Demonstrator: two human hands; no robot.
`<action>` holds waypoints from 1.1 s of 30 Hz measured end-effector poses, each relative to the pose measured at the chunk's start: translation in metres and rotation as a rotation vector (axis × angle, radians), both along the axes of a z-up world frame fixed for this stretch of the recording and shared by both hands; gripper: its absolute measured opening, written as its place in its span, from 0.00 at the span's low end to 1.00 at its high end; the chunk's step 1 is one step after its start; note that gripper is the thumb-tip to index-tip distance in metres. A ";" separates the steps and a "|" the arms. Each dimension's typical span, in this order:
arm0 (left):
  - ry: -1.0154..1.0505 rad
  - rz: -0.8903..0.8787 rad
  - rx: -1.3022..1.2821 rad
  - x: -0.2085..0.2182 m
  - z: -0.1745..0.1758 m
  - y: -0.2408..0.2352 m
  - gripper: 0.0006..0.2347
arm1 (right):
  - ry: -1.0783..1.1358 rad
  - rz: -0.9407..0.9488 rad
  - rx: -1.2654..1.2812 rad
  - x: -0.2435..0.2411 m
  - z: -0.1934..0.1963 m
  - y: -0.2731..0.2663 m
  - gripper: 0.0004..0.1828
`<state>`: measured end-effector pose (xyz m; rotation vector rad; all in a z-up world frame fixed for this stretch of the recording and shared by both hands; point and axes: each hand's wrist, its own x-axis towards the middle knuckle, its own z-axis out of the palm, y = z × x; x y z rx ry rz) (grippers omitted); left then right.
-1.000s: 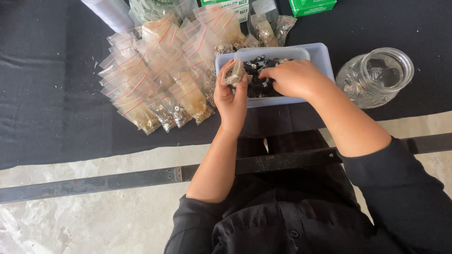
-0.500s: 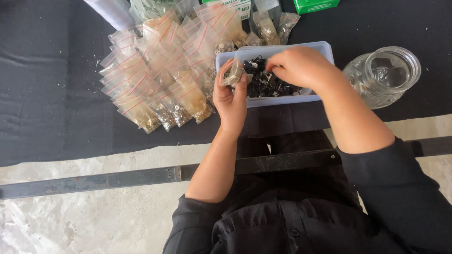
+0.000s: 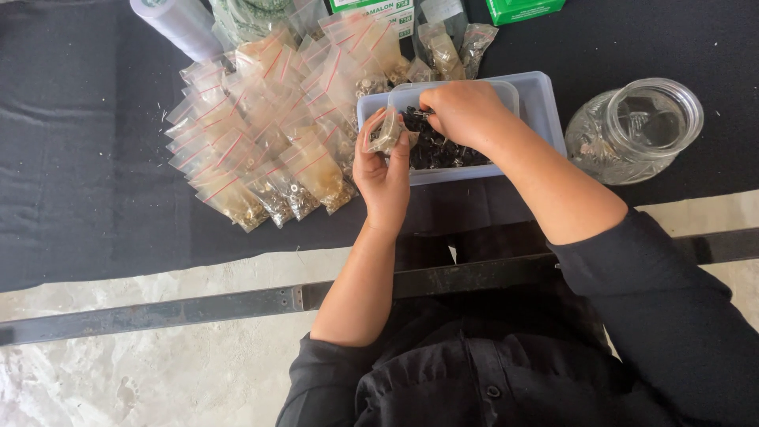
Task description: Sorting and packaging small black metal clips from a bin into small plastic bags
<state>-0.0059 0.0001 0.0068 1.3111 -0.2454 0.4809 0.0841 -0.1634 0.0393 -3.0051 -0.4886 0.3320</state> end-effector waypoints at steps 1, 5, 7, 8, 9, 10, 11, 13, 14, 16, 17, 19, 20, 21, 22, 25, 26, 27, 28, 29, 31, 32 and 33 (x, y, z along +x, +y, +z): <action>-0.001 -0.001 0.001 0.000 0.001 -0.001 0.11 | -0.001 -0.001 0.001 0.000 -0.001 0.000 0.10; 0.000 -0.049 -0.046 0.001 -0.004 -0.001 0.12 | -0.028 -0.001 0.000 0.000 -0.008 0.002 0.07; 0.012 -0.058 -0.031 0.002 -0.008 0.000 0.13 | -0.039 -0.005 -0.007 -0.001 -0.011 0.001 0.09; 0.026 -0.044 0.097 0.002 -0.008 0.002 0.14 | -0.038 -0.012 -0.016 -0.003 -0.011 0.001 0.09; 0.040 -0.028 0.223 0.003 -0.009 0.004 0.16 | -0.038 -0.016 -0.027 -0.004 -0.012 0.001 0.10; 0.039 -0.026 0.222 0.001 -0.006 0.006 0.16 | -0.040 -0.014 -0.027 -0.010 -0.003 0.001 0.10; 0.105 -0.065 0.250 0.000 -0.003 0.006 0.18 | -0.038 -0.031 -0.056 -0.015 0.007 0.001 0.06; 0.170 -0.104 0.275 -0.002 0.000 0.007 0.20 | -0.037 -0.047 -0.088 -0.027 0.024 -0.002 0.12; 0.120 -0.082 0.310 -0.002 0.000 0.007 0.22 | -0.019 -0.090 0.005 -0.033 0.031 -0.005 0.13; 0.071 -0.060 0.345 0.000 -0.003 0.006 0.24 | -0.001 -0.134 0.098 -0.046 0.041 -0.012 0.14; -0.016 -0.055 0.310 0.002 -0.006 0.003 0.23 | -0.011 -0.162 0.266 -0.053 0.045 -0.016 0.10; -0.104 -0.055 0.274 0.006 -0.014 0.000 0.22 | -0.024 -0.194 0.434 -0.061 0.040 -0.029 0.12; -0.154 -0.063 0.271 0.008 -0.018 0.000 0.21 | -0.036 -0.184 0.611 -0.062 0.032 -0.037 0.11; -0.203 -0.069 0.266 0.009 -0.022 0.000 0.21 | -0.048 -0.171 0.787 -0.063 0.024 -0.044 0.12; -0.204 -0.071 0.265 0.010 -0.021 -0.001 0.21 | -0.049 -0.173 0.786 -0.068 0.025 -0.045 0.12; -0.205 -0.154 0.256 0.009 -0.017 0.001 0.17 | -0.071 -0.242 0.776 -0.081 0.027 -0.047 0.08; -0.152 -0.165 0.262 0.008 -0.015 0.002 0.17 | -0.077 -0.247 0.771 -0.082 0.029 -0.047 0.07; -0.098 -0.175 0.269 0.007 -0.013 0.004 0.17 | -0.083 -0.250 0.767 -0.083 0.030 -0.047 0.07; -0.097 -0.175 0.269 0.007 -0.015 0.004 0.17 | -0.082 -0.251 0.768 -0.085 0.031 -0.046 0.07; -0.083 -0.204 0.187 0.007 -0.016 0.004 0.18 | -0.083 -0.251 0.769 -0.086 0.033 -0.046 0.06; -0.068 -0.234 0.106 0.007 -0.014 0.004 0.19 | -0.084 -0.253 0.771 -0.087 0.037 -0.044 0.06; -0.055 -0.244 0.045 0.008 -0.010 0.005 0.18 | -0.056 -0.252 0.742 -0.087 0.040 -0.042 0.08; -0.042 -0.253 -0.015 0.008 -0.007 0.006 0.17 | -0.027 -0.248 0.714 -0.087 0.043 -0.040 0.09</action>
